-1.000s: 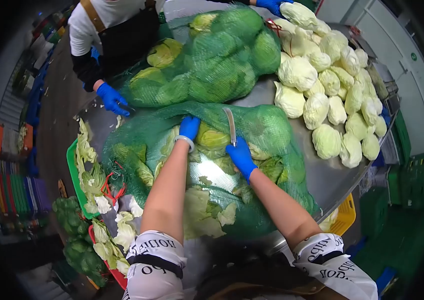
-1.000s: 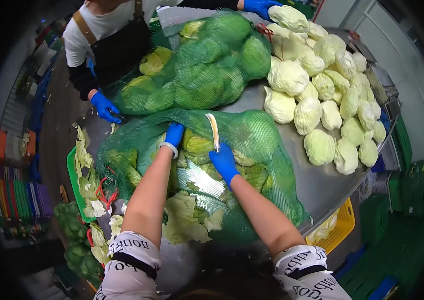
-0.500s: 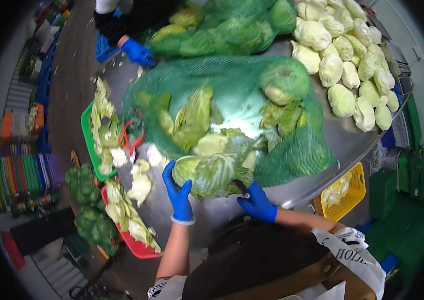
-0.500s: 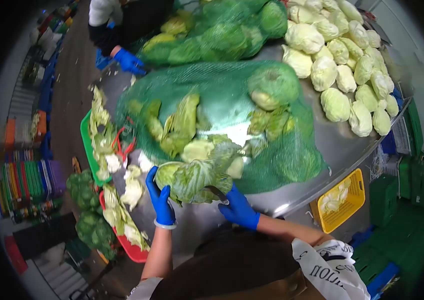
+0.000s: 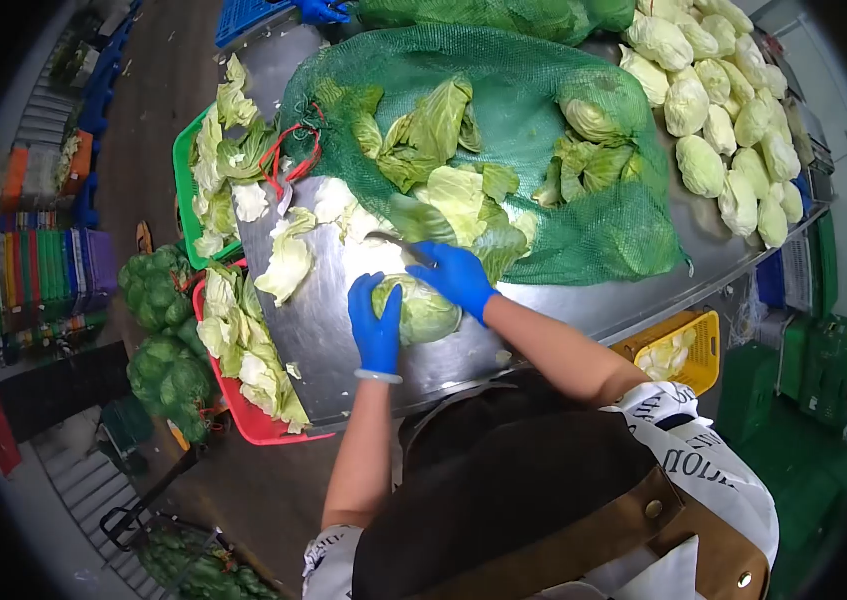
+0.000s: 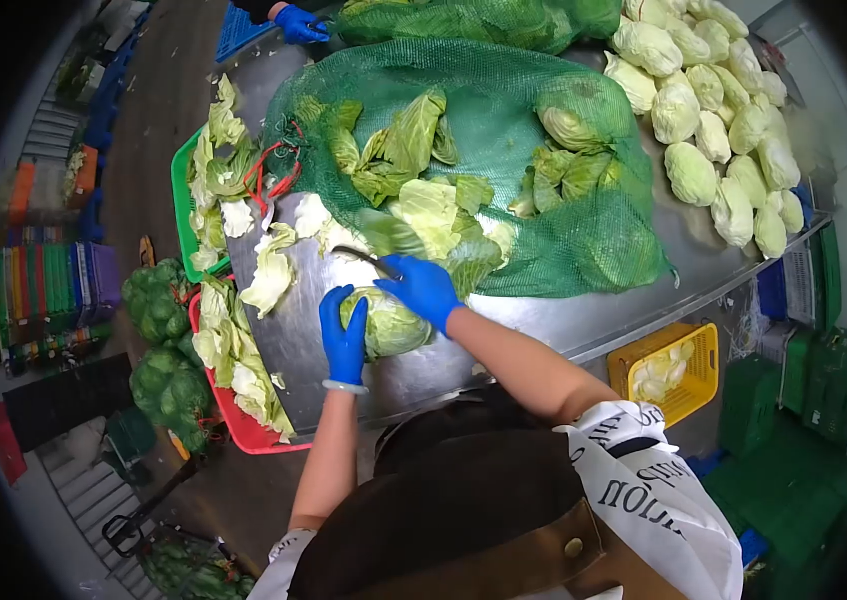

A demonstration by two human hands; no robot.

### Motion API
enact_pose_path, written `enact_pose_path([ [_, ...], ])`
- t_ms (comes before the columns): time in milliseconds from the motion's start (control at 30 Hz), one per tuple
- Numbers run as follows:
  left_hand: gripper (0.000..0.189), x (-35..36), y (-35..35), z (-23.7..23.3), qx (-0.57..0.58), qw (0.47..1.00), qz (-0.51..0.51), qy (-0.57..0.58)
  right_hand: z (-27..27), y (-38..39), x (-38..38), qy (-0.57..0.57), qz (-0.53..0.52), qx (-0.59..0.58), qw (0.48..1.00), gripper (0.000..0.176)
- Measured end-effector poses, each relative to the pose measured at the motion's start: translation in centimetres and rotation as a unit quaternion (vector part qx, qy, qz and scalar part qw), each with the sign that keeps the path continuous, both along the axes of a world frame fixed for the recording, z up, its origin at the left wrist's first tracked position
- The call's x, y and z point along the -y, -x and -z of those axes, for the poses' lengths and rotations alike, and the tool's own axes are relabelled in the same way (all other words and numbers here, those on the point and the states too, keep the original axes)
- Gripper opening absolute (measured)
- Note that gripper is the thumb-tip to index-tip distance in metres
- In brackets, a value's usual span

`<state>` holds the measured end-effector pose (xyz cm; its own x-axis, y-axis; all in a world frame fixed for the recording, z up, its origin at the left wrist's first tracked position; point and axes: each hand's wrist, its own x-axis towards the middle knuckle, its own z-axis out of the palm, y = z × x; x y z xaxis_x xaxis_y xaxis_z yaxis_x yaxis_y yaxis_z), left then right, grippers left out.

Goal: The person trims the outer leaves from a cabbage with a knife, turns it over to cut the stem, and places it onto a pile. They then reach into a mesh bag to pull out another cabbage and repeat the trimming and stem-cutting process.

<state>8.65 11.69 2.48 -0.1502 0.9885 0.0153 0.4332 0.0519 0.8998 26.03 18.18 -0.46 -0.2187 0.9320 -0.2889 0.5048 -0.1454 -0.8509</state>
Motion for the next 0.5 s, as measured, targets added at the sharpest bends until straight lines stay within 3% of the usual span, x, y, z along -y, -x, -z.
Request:
enact_pose_path([
  [33,0.039,-0.2,-0.1,-0.2,-0.014,1.0,0.019,-0.009,1.1,-0.5,-0.4,0.09,-0.013,0.012,0.996,0.047],
  [100,0.043,-0.4,0.6,-1.3,-0.04,0.991,0.12,-0.039,2.2,-1.9,0.6,0.015,-0.07,0.105,0.992,0.046],
  [133,0.057,0.2,1.0,-0.9,-0.032,0.994,0.104,-0.023,2.7,-2.4,0.9,-0.024,-0.095,0.148,0.984,0.046],
  [200,0.085,1.3,1.5,0.1,-0.042,0.999,0.016,0.002,0.9,-2.8,2.8,-0.077,-0.042,0.097,0.991,0.038],
  [300,0.108,2.8,0.9,-0.9,-0.034,0.997,0.062,0.043,-1.9,-4.1,5.6,-0.177,-0.023,0.047,0.983,0.035],
  [367,0.113,2.4,0.3,-1.6,-0.062,0.993,0.079,0.064,-4.7,-4.7,8.1,-0.187,-0.055,-0.009,0.981,0.036],
  [400,0.115,2.3,0.0,-2.0,-0.076,0.99,0.087,0.075,-5.2,-4.9,9.9,-0.092,-0.069,0.031,0.993,0.035],
  [500,0.111,1.3,-0.9,-2.2,-0.081,0.991,0.067,0.081,-4.6,-5.0,11.1,-0.078,-0.115,0.13,0.982,0.036],
])
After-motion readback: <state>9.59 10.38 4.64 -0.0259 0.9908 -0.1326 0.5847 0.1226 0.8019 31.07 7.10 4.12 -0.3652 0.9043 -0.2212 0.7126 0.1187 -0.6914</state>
